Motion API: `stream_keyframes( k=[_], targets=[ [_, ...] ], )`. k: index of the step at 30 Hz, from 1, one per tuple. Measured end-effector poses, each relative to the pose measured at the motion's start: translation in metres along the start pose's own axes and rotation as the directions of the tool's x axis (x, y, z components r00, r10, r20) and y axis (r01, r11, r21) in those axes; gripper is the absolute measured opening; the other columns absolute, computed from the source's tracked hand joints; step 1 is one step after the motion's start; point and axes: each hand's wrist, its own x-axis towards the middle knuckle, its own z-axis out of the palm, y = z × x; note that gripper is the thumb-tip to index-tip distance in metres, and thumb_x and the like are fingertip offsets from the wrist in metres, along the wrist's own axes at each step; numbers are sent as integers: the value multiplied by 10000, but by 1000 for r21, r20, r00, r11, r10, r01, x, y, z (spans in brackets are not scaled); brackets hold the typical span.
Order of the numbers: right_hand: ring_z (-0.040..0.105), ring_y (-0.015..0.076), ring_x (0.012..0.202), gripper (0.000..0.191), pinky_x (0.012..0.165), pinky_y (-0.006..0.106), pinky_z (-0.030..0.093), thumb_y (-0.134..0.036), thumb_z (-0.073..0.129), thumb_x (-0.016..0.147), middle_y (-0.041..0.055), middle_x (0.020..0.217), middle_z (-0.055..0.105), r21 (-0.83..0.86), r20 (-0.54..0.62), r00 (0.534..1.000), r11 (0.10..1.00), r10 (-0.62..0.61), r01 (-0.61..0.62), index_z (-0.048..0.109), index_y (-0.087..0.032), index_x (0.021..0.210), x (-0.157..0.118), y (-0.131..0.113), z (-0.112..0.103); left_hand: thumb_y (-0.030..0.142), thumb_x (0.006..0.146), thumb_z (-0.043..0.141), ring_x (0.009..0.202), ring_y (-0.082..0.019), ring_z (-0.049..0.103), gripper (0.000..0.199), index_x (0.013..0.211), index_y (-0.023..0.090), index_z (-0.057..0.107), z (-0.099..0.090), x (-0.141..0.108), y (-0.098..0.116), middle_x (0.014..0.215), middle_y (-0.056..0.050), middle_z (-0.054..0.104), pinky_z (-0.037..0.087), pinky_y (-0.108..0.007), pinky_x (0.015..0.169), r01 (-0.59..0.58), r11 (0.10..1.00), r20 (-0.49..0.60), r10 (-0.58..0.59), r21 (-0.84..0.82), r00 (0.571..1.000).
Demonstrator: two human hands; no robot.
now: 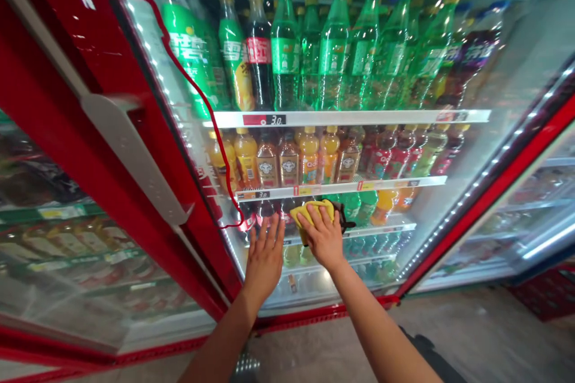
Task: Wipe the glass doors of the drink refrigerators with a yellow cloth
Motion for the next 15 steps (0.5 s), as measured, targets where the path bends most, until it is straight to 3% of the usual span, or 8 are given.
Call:
stream_keyframes(
  k=[2, 6, 10, 13, 15],
  targets=[
    [188, 324, 1549, 655, 1214, 644, 140, -244, 629, 897, 49, 1639, 380, 2, -52, 994, 996, 92, -92, 454, -387, 1511, -3, 16, -3, 170, 902, 538, 1585, -288, 51, 757, 1607, 149, 262, 2, 5, 7, 1687, -96, 204, 100, -522, 1289, -11, 1000, 8, 10, 6, 1000],
    [115, 379, 1561, 648, 1177, 665, 252, -144, 577, 887, 109, 1689, 246, 30, -113, 961, 967, 254, -252, 472, -271, 1513, -47, 24, 19, 183, 892, 544, 1584, -279, 51, 765, 1606, 156, 270, 4, 9, 19, 1689, -88, 186, 75, -515, 1293, -32, 999, 28, 31, 22, 999],
    [213, 337, 1545, 676, 1189, 678, 214, -60, 500, 893, 59, 1639, 378, 25, 10, 993, 993, 115, -115, 481, -363, 1497, -63, 24, 26, 212, 897, 542, 1581, -286, 53, 806, 1620, 131, 196, 6, 16, 31, 1680, -112, 191, 11, -520, 1292, -59, 997, 36, 58, 39, 998],
    [308, 279, 1511, 710, 1217, 658, 145, -72, 497, 911, -4, 1587, 467, 29, 78, 997, 1000, -1, -1, 433, -459, 1503, -46, 48, 9, 220, 902, 549, 1578, -299, 67, 850, 1628, 140, 113, 8, 28, 44, 1682, -119, 163, 11, -529, 1292, -62, 997, 52, 60, 48, 997],
    [302, 283, 1514, 707, 1223, 647, 143, -105, 530, 912, 1, 1595, 455, 29, 60, 998, 999, 16, -18, 416, -456, 1515, -38, 72, -2, 225, 902, 561, 1578, -303, 66, 872, 1628, 146, 85, 10, 36, 54, 1685, -117, 145, 0, -528, 1291, -65, 997, 53, 62, 50, 997]
  ],
)
